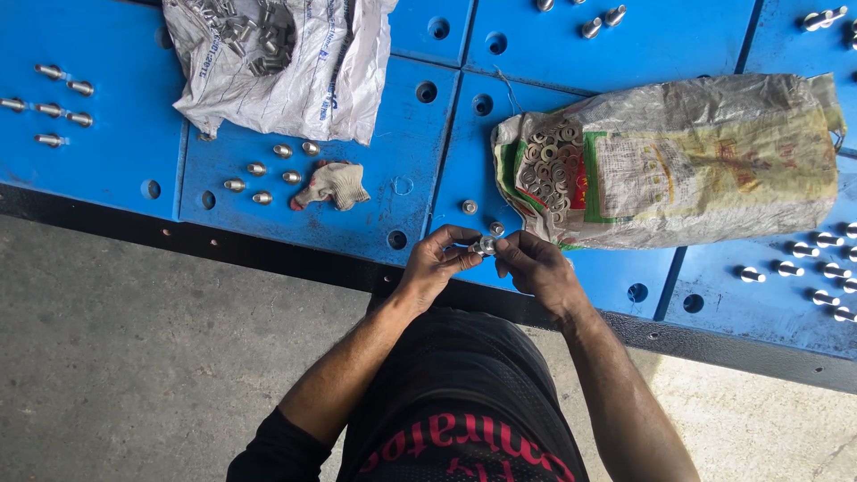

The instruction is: Sorting metal valves, couplers, and washers on a blue industrial modular surface.

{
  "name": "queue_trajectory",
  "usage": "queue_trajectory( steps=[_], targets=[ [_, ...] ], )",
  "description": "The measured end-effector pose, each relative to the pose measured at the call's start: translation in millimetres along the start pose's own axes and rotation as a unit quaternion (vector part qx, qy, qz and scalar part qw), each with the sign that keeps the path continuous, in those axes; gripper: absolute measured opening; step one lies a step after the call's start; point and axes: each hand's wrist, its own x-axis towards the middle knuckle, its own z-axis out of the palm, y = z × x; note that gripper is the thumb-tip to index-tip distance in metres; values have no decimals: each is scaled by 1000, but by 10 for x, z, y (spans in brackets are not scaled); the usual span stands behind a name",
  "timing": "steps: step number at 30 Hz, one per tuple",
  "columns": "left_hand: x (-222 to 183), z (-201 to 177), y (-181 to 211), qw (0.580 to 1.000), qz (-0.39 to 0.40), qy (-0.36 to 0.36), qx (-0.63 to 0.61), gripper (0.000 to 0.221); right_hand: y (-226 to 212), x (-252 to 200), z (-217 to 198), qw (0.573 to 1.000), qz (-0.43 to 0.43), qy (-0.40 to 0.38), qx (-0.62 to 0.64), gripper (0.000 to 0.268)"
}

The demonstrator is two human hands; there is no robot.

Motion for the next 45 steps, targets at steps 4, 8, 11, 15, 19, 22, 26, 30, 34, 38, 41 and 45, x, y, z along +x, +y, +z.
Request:
queue_trajectory(
  steps=[4,8,11,15,19,22,26,30,34,38,41,45],
  targets=[
    [-5,-16,21,1000,-4,0,-19,38,50,31,-9,999,17,10,-50,43],
    [-8,14,100,999,9,-23,-43,39,58,-2,55,944,-224,85,-228,39],
    [-2,3,88,999,-2,-28,-37,38,82,32,82,900,-314,87,-289,40],
    [24,-68,-164,995,-43,-33,-80,35,13,-15,96,782,-465,109,-401,40],
    [-28,-82,-134,988,-47,-36,-143,37,48,65,100,763,-399,72,-504,44],
    [-71,-100,-138,986,-78,-32,-143,37,38,45,103,774,-315,40,-548,50],
    [-66,-159,-177,992,-74,-33,-95,38,303,189,53,829,-387,59,-400,32],
    [-31,-187,-158,993,9,26,119,35,354,115,83,794,-254,60,-549,24],
    [1,-398,-331,982,-71,119,129,25,699,344,52,740,-170,6,-650,23],
    [-13,-503,-305,981,-92,127,117,24,919,526,15,706,-201,32,-679,21],
    [-26,-523,-304,980,-106,127,111,25,614,378,92,745,-167,43,-644,27],
    [-6,-487,-327,982,-96,125,103,26,251,288,-2,941,-32,150,-301,31]
  ],
)
